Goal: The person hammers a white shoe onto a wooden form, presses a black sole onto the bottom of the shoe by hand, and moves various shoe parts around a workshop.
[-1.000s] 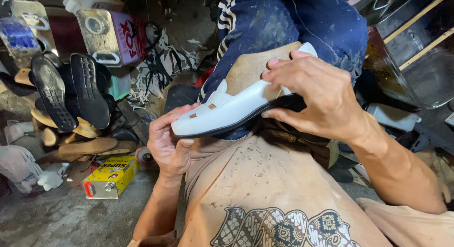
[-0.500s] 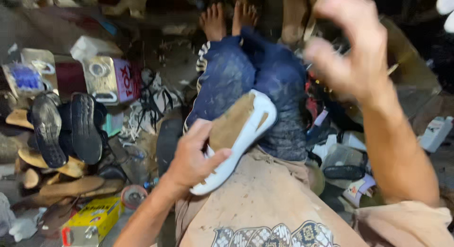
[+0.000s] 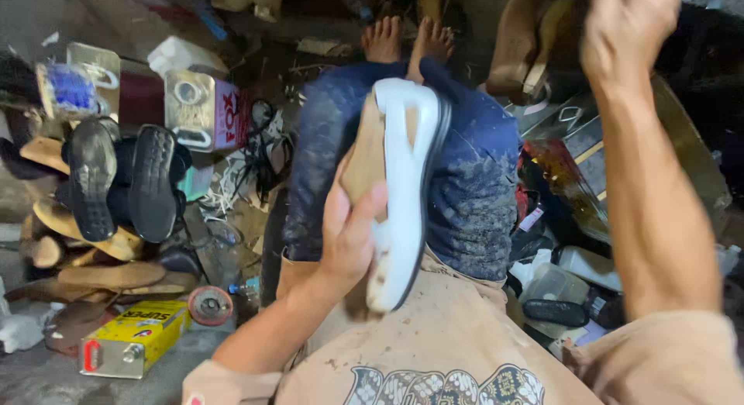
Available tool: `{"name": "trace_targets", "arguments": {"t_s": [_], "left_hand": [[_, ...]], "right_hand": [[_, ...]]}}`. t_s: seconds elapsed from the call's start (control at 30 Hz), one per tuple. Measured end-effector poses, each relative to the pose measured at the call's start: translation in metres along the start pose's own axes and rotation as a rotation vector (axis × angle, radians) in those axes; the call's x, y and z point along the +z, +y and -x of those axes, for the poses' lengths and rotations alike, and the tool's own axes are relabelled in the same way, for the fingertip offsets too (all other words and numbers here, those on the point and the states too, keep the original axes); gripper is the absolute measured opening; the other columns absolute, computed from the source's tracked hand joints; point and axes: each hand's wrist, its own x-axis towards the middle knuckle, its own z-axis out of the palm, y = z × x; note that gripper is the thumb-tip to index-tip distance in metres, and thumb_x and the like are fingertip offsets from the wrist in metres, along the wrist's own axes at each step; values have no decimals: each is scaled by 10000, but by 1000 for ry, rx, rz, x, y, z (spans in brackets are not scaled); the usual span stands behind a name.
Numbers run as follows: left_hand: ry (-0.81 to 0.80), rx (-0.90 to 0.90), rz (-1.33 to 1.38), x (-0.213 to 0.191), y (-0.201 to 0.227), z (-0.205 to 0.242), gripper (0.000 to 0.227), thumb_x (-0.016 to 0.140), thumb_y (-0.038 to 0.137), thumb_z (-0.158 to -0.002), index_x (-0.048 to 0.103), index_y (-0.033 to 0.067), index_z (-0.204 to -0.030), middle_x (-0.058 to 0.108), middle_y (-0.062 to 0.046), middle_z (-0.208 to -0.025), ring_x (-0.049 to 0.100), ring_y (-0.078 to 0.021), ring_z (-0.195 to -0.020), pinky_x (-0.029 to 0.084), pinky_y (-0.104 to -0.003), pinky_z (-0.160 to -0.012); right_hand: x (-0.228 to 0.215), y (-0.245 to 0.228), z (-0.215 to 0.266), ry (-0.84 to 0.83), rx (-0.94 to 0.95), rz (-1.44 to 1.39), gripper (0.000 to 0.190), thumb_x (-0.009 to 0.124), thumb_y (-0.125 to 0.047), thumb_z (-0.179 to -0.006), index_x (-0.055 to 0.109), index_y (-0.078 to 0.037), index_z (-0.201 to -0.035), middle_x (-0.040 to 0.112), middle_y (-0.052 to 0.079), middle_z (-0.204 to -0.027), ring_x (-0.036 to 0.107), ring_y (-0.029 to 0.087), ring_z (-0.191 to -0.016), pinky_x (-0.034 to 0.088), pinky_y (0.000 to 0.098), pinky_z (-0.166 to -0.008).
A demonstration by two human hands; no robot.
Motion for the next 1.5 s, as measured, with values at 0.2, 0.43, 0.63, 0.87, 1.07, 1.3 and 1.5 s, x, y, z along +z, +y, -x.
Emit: {"name": "trace_targets", "arguments": {"t_s": [0.2, 0.43, 0.63, 0.87, 1.07, 1.3, 1.5], "left_hand": [[315, -100, 122, 50, -42, -46, 509, 635, 279, -913, 582, 49, -1363, 701, -132, -1299, 663, -209, -1190, 524, -337, -1041], [77, 95, -292, 51, -52, -27, 816, 716, 454, -865, 382, 25, -1474, 543, -186, -1476, 527, -262, -1393, 401, -383, -1195], [109, 112, -149, 61, -42, -30, 562, 751, 244, -978, 455, 68, -1422, 552, -7, -1303, 528, -73, -1203, 428, -392, -1173], [326, -251, 181, 65, -36, -42, 660, 730, 269, -795, 562, 61, -1398, 698, -127, -1271, 674, -235, -1116, 566, -383, -932], [297, -214, 128, 65, -36, -41, 648, 723, 293, -813, 569, 48, -1393, 698, -125, -1287, 670, -225, -1156, 544, -363, -995], [273, -158, 122, 66, -39, -40, 687, 721, 291, -823, 529, 35, -1431, 653, -151, -1372, 628, -245, -1261, 491, -379, -1109], [288, -106, -136, 68, -34, -39, 788, 677, 404, -807, 463, 3, -1450, 607, -167, -1423, 582, -240, -1314, 412, -364, -1163]], "right_hand": [[-119, -144, 82, 161, 764, -718, 618, 615, -680, -986, 506, -148, -1281, 337, -47, -778, 366, 105, -649, 342, 275, -605], [-131, -224, 172, -137, 922, -574, 308, 627, -169, -853, 726, -15, -1101, 688, 86, -945, 639, 164, -831, 467, 247, -781], [-131, -240, 174, -100, 646, -546, 291, 800, -138, -750, 790, 61, -964, 621, 109, -678, 512, 166, -566, 452, 294, -568], [-145, -256, 153, -226, 276, -473, 291, 744, -174, -880, 684, 21, -1087, 652, 80, -720, 576, 194, -591, 483, 298, -638], [-141, -259, 143, -268, 259, -451, 265, 746, -180, -902, 689, -11, -1098, 644, 69, -734, 581, 199, -613, 477, 311, -659], [-137, -255, 134, -264, 219, -456, 231, 724, -183, -919, 683, -25, -1083, 570, 49, -657, 520, 193, -568, 430, 325, -637], [-132, -238, 122, -292, 59, -512, 207, 739, -135, -898, 683, 7, -1038, 501, 46, -579, 376, 172, -464, 284, 342, -525]]}}
